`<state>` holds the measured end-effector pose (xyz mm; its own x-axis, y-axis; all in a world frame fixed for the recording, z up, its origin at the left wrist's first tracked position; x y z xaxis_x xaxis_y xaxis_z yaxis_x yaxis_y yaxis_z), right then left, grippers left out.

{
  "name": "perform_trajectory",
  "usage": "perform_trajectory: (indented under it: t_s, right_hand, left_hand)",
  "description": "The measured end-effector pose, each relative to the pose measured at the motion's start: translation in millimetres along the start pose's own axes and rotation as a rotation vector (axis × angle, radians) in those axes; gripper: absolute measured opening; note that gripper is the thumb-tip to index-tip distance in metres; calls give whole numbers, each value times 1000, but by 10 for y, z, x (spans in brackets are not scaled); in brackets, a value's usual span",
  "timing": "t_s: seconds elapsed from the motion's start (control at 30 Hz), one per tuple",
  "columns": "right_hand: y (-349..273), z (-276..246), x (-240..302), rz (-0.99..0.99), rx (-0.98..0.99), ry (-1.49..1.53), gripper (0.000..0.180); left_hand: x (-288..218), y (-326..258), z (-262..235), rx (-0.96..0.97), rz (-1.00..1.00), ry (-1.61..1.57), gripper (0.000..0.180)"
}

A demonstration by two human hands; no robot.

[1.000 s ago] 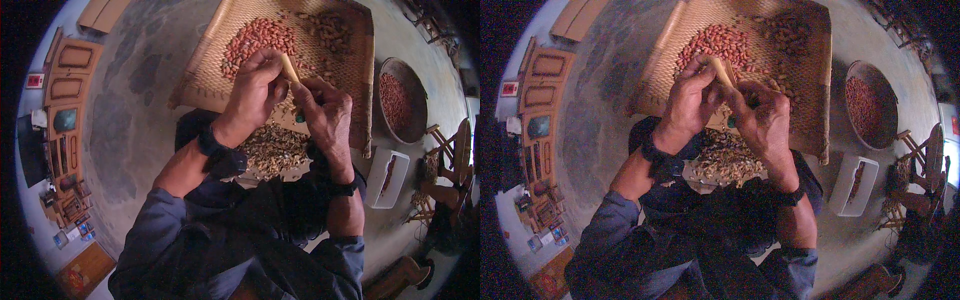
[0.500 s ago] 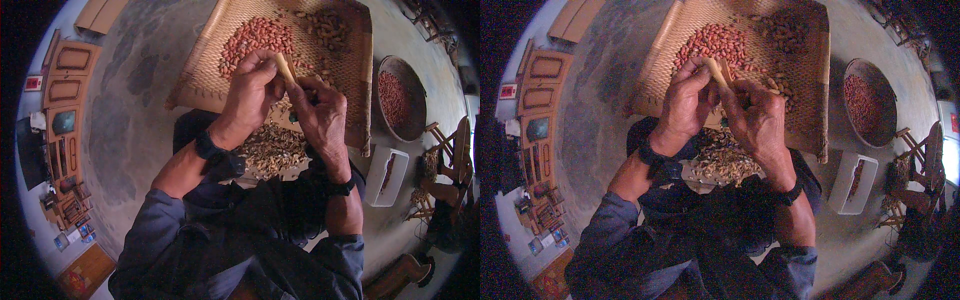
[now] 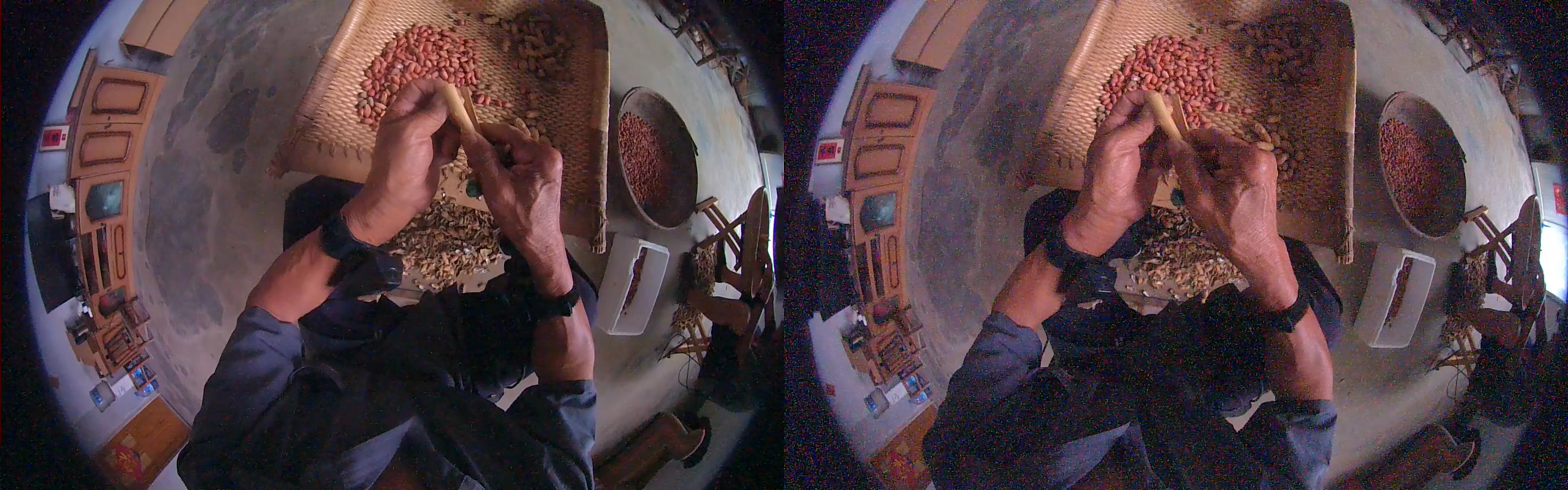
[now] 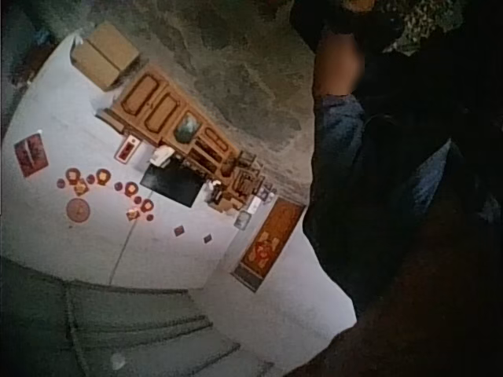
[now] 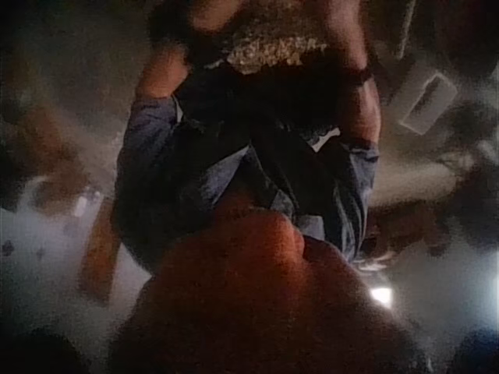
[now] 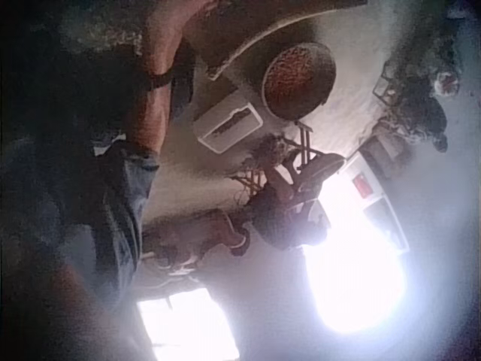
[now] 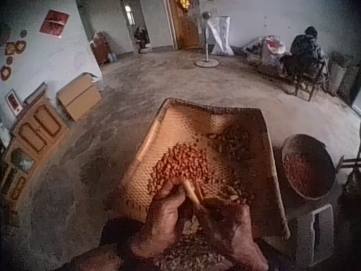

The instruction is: The person sits on the floor and peels peanuts by hand, removing the red skins and placing the peeled nuts into a woven tray. Shells and skins accumulate on the floor beside the tray.

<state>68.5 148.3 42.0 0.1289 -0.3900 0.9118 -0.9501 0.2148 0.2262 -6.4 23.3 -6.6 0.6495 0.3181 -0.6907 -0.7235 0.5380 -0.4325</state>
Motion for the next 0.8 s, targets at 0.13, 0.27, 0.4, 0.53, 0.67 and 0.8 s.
perform_trajectory:
  t_s: [0.13, 0.27, 0.4, 0.53, 0.67, 0.8]
  right_hand:
    - [-10, -15, -22, -14, -17, -9, 25]
    - [-16, -11, -40, -3, -11, -30, 24]
    - [-11, -25, 9, -65, -14, -66, 24]
    - [10, -20, 26, -72, -19, -53, 23]
    - [12, -19, 24, -71, -19, -33, 23]
    - [6, -24, -5, -55, -20, -62, 23]
  left_hand:
    - [6, 12, 27, 1, 0, -25, 13]
    - [24, 33, 8, 16, 16, -29, 13]
    - [25, 10, 14, 24, 9, 3, 14]
    - [18, -10, 29, -25, 9, 32, 15]
    - [17, -13, 36, -53, 16, 36, 15]
    - [15, 12, 38, 12, -3, -36, 15]
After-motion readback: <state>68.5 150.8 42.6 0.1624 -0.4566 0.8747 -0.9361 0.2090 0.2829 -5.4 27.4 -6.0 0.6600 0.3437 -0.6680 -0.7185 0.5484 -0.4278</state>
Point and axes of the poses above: each hand's wrist, its own y-axis towards the middle knuckle, its own z-axis out of the palm, x = y × z, the point moved 6 cm from there along y, towards the middle knuckle, and after that the axes turned 15 degrees about -z, right-handed, at the moved point
